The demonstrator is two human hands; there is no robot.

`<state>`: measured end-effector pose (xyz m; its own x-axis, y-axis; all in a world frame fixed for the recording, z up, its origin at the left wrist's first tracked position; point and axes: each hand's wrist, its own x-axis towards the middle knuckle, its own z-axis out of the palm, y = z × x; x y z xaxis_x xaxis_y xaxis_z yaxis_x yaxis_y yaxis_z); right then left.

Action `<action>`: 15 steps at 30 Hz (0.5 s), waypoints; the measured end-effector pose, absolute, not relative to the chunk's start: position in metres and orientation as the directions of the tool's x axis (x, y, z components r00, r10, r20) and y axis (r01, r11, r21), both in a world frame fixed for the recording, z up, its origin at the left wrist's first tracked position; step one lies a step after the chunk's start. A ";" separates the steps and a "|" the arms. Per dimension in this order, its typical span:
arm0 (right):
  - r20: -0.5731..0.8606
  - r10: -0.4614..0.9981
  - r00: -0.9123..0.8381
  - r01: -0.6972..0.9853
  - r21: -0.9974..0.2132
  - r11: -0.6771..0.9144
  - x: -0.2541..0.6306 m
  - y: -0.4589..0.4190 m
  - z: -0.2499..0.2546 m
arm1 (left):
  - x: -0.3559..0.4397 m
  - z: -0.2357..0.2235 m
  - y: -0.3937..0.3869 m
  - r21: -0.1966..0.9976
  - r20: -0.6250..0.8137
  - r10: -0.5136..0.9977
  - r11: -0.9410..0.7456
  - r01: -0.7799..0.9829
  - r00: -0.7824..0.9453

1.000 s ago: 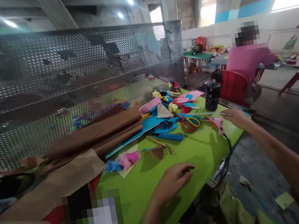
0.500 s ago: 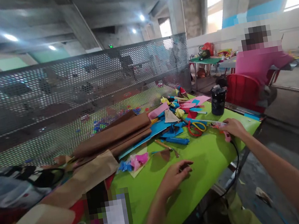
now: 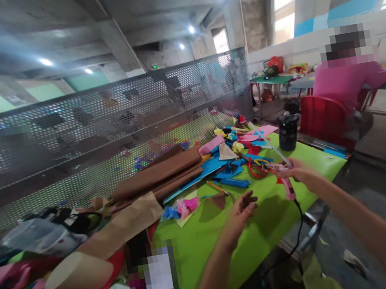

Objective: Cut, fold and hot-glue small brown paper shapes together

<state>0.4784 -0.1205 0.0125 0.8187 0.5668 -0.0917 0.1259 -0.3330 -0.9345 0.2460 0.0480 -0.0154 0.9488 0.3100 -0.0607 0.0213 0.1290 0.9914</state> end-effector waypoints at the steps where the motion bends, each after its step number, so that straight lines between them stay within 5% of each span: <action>1: -0.105 0.611 0.784 0.099 -0.952 -0.290 0.464 -0.113 0.016 | 0.250 -0.012 0.044 0.986 -0.049 0.308 0.168 -0.004 0.950; 11: -0.055 0.829 0.556 -0.052 -0.998 -0.031 0.368 -0.066 0.020 | 0.246 -0.012 0.020 0.895 -0.110 0.547 0.417 -0.156 0.830; 15: 0.019 0.804 0.594 0.033 -0.999 -0.001 0.375 -0.079 0.021 | 0.231 -0.008 0.036 0.836 -0.209 0.615 0.515 -0.186 0.760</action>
<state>0.3750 -0.0795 0.0208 0.5945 0.8039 0.0189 0.0330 -0.0009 -0.9995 0.2313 0.0358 -0.0084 0.7605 0.6147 -0.2093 -0.1863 0.5153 0.8365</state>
